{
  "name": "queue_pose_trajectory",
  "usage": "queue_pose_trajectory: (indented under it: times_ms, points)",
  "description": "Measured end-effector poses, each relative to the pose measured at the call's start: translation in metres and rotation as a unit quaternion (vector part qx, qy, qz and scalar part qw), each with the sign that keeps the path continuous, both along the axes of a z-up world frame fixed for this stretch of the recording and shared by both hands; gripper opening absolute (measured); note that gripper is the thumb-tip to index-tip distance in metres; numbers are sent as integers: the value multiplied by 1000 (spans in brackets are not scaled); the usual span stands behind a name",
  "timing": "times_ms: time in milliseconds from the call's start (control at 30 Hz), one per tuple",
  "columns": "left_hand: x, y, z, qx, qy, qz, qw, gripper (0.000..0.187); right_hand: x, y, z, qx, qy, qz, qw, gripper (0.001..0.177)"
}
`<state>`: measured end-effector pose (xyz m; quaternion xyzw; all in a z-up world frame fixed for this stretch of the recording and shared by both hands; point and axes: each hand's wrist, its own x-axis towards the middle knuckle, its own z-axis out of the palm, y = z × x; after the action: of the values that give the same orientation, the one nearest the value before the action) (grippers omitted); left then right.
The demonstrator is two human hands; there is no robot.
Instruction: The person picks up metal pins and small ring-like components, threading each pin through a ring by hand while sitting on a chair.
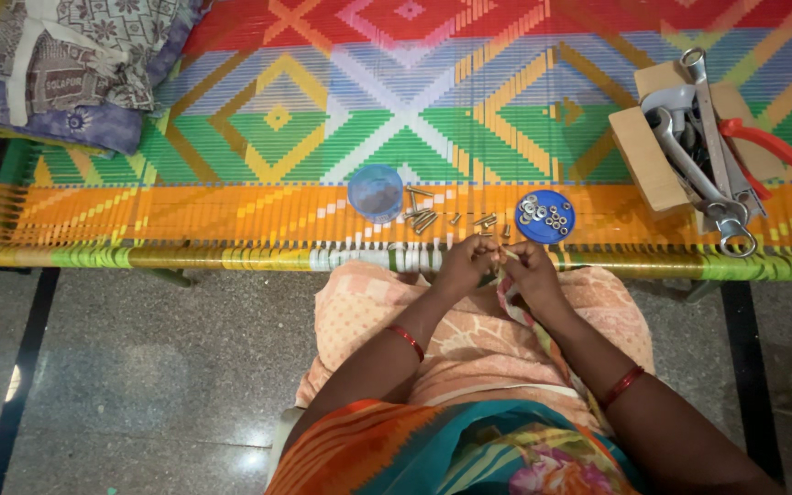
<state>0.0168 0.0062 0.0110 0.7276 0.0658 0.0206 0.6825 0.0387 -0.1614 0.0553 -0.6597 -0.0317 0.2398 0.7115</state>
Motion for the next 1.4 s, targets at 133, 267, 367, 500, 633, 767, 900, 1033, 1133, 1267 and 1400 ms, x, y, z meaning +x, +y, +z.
queue_pose_trajectory:
  times_ms: [133,267,367,500,633,767,900,1033,1133,1267,1400]
  points:
    - [-7,-3,3,87,-115,15,989,10,1,1,-4,6,-15,-2,1000,17]
    - [-14,-7,23,296,-52,31,953,15,1,4,-22,2,-64,8,998,14]
    - [-13,-8,33,329,24,24,944,28,0,3,-28,-30,-133,22,990,11]
    - [0,-2,38,360,97,35,927,37,-2,3,-24,-49,-100,23,994,12]
    - [-3,10,40,325,136,15,936,47,-2,3,-18,-27,-129,32,991,11]
    - [-5,14,36,144,58,34,987,35,4,-1,-17,-38,-94,-12,995,9]
    - [-4,9,22,52,-127,-3,990,27,6,0,-16,4,-81,-12,997,10]
    - [-5,4,20,205,-80,55,974,23,2,3,-13,-5,-4,-12,1000,11]
    - [-3,1,24,318,-1,66,946,27,-3,3,-15,-42,-133,14,990,6]
    - [8,9,11,387,118,84,911,41,-7,5,-6,-40,-145,18,988,8]
    - [19,57,-21,322,59,257,910,38,-9,9,16,-49,-71,-15,996,13]
